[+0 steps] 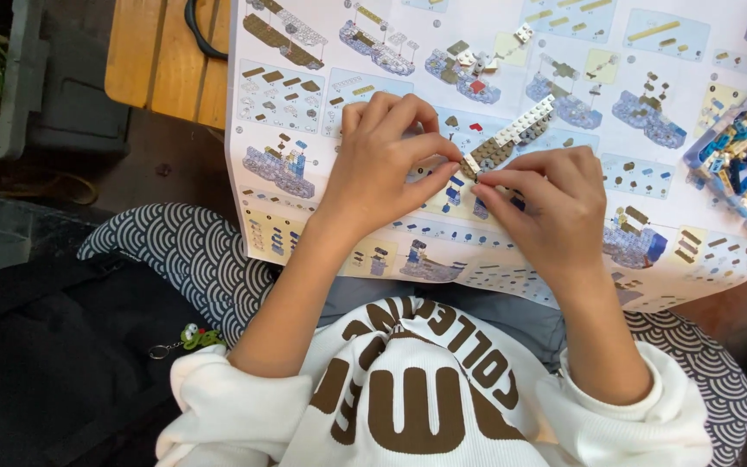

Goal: The person assembles a Lego model by connecting small plastic bricks while referencing an instruction manual placed on their lap. They pick up individual pieces, align them with the existing structure, and press them into place.

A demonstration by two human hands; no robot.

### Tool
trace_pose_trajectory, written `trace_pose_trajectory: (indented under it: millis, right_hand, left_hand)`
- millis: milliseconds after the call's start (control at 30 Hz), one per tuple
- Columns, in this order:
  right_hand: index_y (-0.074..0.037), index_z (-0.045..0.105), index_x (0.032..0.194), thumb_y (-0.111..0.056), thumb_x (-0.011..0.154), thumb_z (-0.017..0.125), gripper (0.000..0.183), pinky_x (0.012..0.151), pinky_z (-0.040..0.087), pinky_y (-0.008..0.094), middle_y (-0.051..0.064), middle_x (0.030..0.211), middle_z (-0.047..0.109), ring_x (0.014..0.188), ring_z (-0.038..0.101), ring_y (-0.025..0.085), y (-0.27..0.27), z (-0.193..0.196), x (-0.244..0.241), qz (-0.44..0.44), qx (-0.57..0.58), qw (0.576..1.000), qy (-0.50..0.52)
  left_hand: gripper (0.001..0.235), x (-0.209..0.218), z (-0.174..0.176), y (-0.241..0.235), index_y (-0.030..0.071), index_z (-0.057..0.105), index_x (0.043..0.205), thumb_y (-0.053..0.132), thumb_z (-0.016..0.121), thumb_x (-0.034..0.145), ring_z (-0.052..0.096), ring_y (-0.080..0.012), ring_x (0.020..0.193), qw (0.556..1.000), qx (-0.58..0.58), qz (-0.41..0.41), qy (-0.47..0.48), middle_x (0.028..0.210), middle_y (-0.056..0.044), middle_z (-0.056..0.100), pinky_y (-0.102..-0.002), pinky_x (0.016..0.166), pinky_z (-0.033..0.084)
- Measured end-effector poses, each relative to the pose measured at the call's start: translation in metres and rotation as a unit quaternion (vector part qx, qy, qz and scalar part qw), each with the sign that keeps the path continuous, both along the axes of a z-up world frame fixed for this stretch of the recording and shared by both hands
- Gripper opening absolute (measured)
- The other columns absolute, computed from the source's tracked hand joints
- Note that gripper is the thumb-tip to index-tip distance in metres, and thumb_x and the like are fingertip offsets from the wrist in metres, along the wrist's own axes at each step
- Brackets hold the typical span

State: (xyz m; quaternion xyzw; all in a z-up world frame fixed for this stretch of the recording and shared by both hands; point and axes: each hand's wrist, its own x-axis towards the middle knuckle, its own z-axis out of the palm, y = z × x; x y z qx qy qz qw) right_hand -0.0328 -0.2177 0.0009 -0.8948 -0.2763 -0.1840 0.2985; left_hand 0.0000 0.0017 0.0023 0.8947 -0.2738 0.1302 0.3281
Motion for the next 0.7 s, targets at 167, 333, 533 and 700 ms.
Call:
trace_pose_trajectory:
  millis: [167, 333, 533, 700]
  right_hand:
    - [-0.01, 0.075, 0.097, -0.017, 0.094, 0.086, 0.013, 0.081, 0.04, 0.038, 0.006, 0.094, 0.064, 0.087, 0.052, 0.026, 0.0, 0.006, 0.009, 0.022, -0.05, 0.997, -0.044]
    - [-0.016, 0.073, 0.096, -0.024, 0.095, 0.086, 0.015, 0.079, 0.041, 0.038, 0.004, 0.098, 0.065, 0.086, 0.052, 0.026, 0.002, 0.011, 0.022, 0.07, -0.099, 0.989, -0.079]
    - [-0.012, 0.075, 0.1, -0.015, 0.095, 0.085, 0.011, 0.075, 0.047, 0.034, 0.008, 0.097, 0.064, 0.085, 0.052, 0.026, 0.001, 0.013, 0.026, 0.105, -0.081, 0.991, -0.025]
    - [-0.004, 0.072, 0.104, -0.007, 0.095, 0.081, 0.013, 0.076, 0.049, 0.038, 0.014, 0.1, 0.063, 0.083, 0.059, 0.028, 0.002, 0.014, 0.025, 0.127, -0.045, 0.991, -0.016]
  left_hand:
    - [0.003, 0.0, 0.001, 0.001, 0.026, 0.071, 0.088, 0.027, 0.07, 0.09, 0.048, -0.0227, 0.094, 1.0, -0.007, -0.001, 0.003, 0.095, 0.003, 0.052, -0.042, 0.081, 0.03]
    - [0.002, 0.0, 0.0, 0.001, 0.025, 0.071, 0.087, 0.027, 0.072, 0.088, 0.048, -0.023, 0.094, 1.0, -0.007, 0.0, 0.004, 0.095, 0.003, 0.052, -0.041, 0.081, 0.03]
    - [0.002, 0.001, 0.0, 0.002, 0.025, 0.071, 0.087, 0.027, 0.072, 0.089, 0.048, -0.0225, 0.092, 1.0, -0.005, 0.0, 0.003, 0.095, 0.003, 0.052, -0.041, 0.081, 0.031]
    - [0.004, 0.002, 0.001, 0.002, 0.024, 0.071, 0.088, 0.028, 0.072, 0.09, 0.048, -0.0228, 0.092, 1.0, -0.001, -0.005, -0.018, 0.095, 0.002, 0.052, -0.041, 0.081, 0.031]
